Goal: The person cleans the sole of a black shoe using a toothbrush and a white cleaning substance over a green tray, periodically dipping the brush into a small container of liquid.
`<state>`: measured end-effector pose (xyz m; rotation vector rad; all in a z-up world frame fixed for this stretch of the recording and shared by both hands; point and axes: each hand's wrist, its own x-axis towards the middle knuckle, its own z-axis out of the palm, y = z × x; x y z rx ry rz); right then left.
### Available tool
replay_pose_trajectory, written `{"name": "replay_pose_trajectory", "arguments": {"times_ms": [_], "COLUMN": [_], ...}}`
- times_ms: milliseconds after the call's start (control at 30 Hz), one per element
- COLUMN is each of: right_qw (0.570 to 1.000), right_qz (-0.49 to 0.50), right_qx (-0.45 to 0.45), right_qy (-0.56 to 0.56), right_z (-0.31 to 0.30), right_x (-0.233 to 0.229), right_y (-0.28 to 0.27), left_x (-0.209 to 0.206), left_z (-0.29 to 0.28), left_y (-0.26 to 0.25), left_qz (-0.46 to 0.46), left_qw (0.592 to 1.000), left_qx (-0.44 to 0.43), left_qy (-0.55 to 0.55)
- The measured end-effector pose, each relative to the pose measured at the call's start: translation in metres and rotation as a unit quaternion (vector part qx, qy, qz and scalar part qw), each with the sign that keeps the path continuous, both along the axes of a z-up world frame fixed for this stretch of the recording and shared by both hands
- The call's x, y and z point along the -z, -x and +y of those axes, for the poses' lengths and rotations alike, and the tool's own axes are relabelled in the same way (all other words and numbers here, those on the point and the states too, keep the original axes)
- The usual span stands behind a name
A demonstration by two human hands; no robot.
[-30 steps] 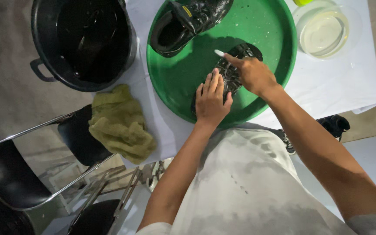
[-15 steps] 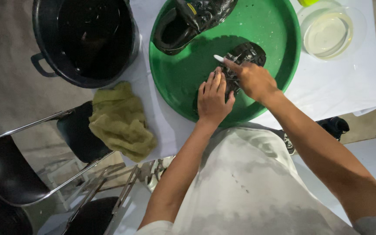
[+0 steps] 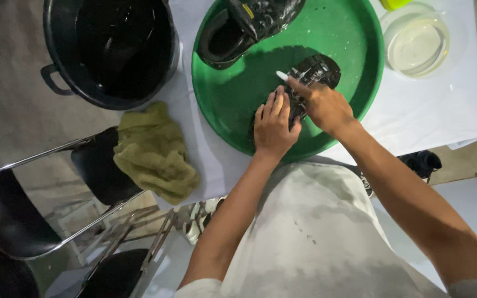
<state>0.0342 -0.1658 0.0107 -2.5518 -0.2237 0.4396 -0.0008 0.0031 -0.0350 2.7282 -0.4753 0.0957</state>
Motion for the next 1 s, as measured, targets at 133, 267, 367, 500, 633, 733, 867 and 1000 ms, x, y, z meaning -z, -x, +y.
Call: {"name": "replay_pose_trajectory", "arguments": {"times_ms": [133, 267, 367, 500, 633, 733, 867, 1000], "right_qw": [0.999, 0.995, 0.999, 0.999, 0.998, 0.997, 0.996, 0.997], "right_qz": [-0.029, 0.065, 0.008, -0.009, -0.029, 0.037, 0.011, -0.016], "right_qx": [0.012, 0.034, 0.05, 0.037, 0.048, 0.055, 0.066, 0.076], "right_qy": [-0.02, 0.073, 0.021, -0.005, -0.023, 0.051, 0.052, -0.012], "right_z": [-0.014, -0.032, -0.016, 0.009, 0.0, -0.024, -0.011, 0.003], "right_x": [-0.005, -0.017, -0.008, 0.006, 0.0, -0.014, 0.0, 0.011], "right_y": [-0.001, 0.031, 0.03, 0.0, 0.002, 0.022, 0.021, -0.012], "left_x": [-0.002, 0.001, 0.001, 0.001, 0.001, 0.002, 0.0, 0.001], "left_z": [0.0, 0.002, 0.001, 0.007, 0.004, 0.005, 0.0, 0.003], "left_y": [-0.002, 0.002, 0.003, -0.004, -0.002, -0.008, 0.003, -0.001], "left_qz": [0.013, -0.018, -0.03, 0.002, 0.018, 0.029, 0.025, 0.014], "left_qw": [1.0, 1.0, 0.999, 0.999, 0.999, 0.999, 0.999, 0.999], "left_qx": [0.01, 0.007, 0.008, 0.025, 0.014, 0.009, 0.004, 0.007], "left_qy": [0.021, 0.022, 0.03, 0.031, 0.039, 0.035, 0.027, 0.035]}}
